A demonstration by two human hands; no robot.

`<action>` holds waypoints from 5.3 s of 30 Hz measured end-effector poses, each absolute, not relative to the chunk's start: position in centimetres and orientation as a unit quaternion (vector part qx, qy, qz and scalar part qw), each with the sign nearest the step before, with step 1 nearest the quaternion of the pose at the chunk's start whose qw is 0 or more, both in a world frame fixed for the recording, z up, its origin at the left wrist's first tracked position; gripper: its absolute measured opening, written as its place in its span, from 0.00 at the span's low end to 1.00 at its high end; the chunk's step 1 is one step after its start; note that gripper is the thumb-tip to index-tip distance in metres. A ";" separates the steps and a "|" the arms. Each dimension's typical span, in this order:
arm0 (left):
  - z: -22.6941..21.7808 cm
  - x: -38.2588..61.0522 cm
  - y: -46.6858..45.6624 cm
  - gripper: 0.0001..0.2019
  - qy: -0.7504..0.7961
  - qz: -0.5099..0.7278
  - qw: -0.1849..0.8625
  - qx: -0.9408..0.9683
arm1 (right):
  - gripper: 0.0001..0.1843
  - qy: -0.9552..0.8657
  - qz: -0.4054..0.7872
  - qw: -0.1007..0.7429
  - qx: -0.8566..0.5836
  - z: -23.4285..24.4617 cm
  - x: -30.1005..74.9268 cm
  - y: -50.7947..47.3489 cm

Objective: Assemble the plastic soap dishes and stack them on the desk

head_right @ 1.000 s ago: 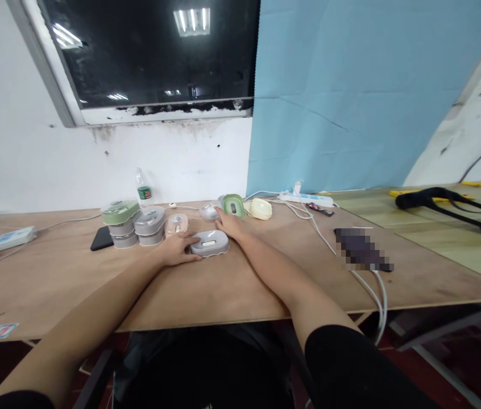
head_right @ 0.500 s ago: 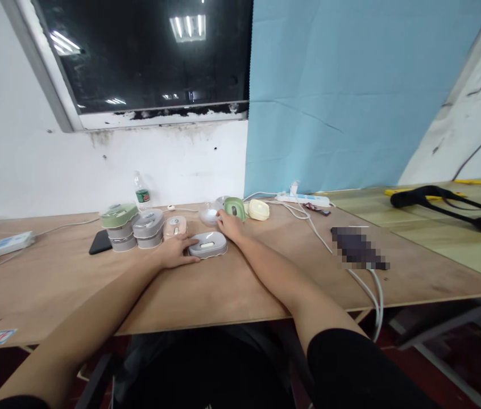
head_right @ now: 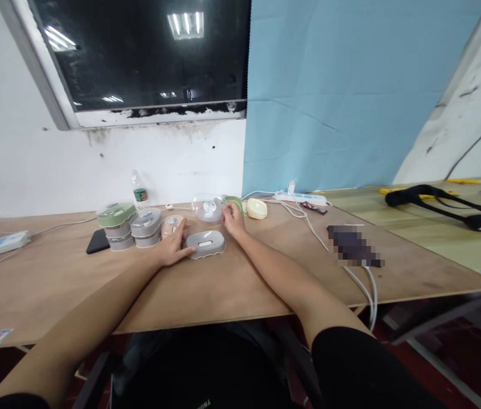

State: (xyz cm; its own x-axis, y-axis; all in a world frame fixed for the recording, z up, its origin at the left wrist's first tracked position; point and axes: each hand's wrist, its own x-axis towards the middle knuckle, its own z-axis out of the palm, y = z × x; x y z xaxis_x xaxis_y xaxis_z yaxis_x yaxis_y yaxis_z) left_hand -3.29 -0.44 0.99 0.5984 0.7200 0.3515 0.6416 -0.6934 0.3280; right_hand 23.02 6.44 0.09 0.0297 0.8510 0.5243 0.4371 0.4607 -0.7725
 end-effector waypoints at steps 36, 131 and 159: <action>2.1 -3.3 -0.6 0.33 0.399 0.199 -0.081 0.891 | 0.23 -0.675 0.364 0.431 -0.476 -0.8 22.6 4.0; 3.0 -4.4 0.0 0.29 0.562 0.298 -0.155 0.756 | 0.27 -0.579 0.017 0.377 -0.722 -2.3 33.0 9.3; 2.0 -2.4 -1.9 0.27 0.329 0.320 -0.057 0.886 | 0.18 -0.669 0.073 0.550 -0.495 0.4 25.5 4.4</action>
